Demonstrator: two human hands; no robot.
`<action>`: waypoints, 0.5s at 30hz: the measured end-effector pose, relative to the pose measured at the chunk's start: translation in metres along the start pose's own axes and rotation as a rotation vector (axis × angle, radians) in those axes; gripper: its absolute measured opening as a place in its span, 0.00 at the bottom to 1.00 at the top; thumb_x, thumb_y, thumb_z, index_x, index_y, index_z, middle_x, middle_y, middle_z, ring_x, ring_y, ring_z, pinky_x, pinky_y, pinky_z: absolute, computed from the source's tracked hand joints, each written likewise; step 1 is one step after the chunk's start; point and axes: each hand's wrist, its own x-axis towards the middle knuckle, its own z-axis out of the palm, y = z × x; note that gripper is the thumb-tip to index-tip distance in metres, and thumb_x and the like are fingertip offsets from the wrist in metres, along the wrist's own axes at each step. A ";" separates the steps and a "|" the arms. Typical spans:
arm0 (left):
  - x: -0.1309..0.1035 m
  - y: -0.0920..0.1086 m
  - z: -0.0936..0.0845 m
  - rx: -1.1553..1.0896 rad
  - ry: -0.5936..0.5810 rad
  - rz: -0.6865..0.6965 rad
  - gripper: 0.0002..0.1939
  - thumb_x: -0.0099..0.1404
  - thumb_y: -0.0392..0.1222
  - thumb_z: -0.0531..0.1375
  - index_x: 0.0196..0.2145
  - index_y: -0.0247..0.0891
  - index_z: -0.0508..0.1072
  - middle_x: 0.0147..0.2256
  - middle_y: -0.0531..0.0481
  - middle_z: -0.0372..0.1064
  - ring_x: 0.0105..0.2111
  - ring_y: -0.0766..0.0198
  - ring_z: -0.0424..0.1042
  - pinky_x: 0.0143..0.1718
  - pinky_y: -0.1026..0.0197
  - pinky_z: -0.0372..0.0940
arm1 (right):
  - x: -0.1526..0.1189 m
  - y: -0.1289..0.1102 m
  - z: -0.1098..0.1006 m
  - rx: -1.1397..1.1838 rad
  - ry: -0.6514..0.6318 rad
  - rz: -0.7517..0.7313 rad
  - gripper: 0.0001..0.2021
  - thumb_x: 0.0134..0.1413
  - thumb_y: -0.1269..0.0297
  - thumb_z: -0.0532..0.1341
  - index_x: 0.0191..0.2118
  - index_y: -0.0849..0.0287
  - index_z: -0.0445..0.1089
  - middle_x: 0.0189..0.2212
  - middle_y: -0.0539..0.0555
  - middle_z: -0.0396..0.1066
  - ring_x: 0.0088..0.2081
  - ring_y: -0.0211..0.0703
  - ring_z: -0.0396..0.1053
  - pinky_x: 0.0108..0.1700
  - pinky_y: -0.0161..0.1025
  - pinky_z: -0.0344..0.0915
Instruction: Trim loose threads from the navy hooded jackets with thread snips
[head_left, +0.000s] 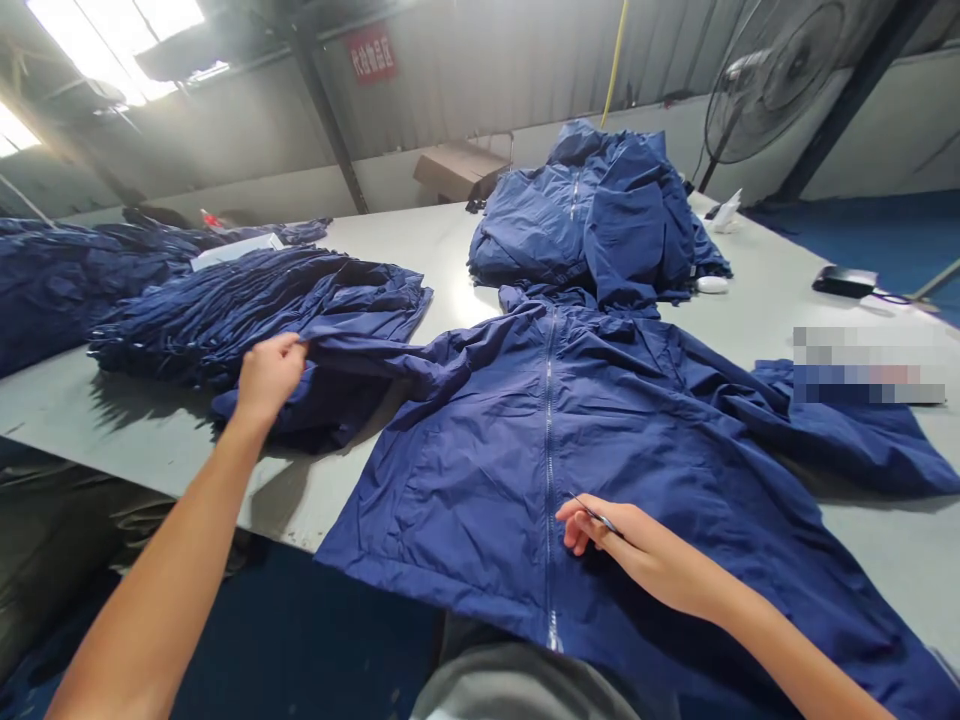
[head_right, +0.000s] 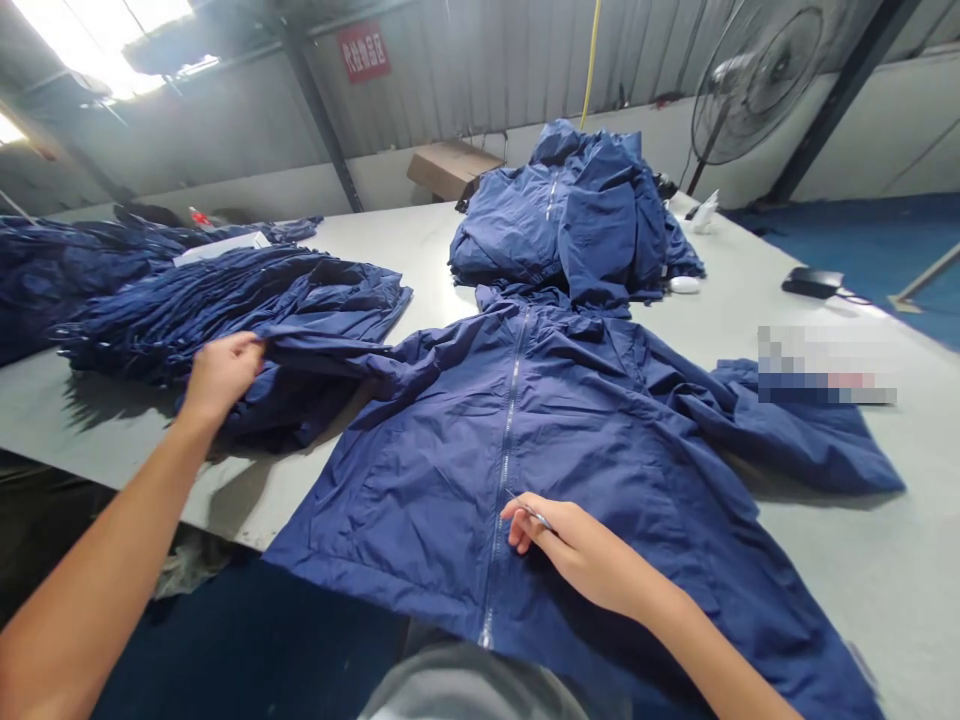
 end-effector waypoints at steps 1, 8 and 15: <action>0.016 0.007 -0.010 0.009 0.066 -0.033 0.11 0.64 0.39 0.53 0.25 0.35 0.68 0.15 0.59 0.61 0.17 0.71 0.58 0.24 0.67 0.52 | 0.001 0.003 0.002 0.021 0.019 0.000 0.21 0.69 0.48 0.45 0.45 0.57 0.68 0.36 0.55 0.73 0.39 0.44 0.72 0.47 0.44 0.67; 0.054 0.149 -0.025 0.006 0.416 0.202 0.23 0.71 0.46 0.48 0.44 0.22 0.73 0.23 0.58 0.67 0.19 0.78 0.65 0.33 0.69 0.57 | 0.010 0.017 0.012 0.168 0.137 0.005 0.24 0.66 0.44 0.48 0.45 0.59 0.68 0.31 0.54 0.71 0.29 0.39 0.68 0.34 0.38 0.66; 0.007 0.212 0.029 -0.489 -0.091 0.294 0.17 0.69 0.38 0.53 0.22 0.35 0.68 0.15 0.59 0.63 0.14 0.73 0.62 0.22 0.67 0.57 | 0.006 0.025 0.000 0.298 0.565 0.083 0.28 0.57 0.37 0.56 0.44 0.60 0.72 0.21 0.45 0.55 0.20 0.33 0.50 0.21 0.34 0.50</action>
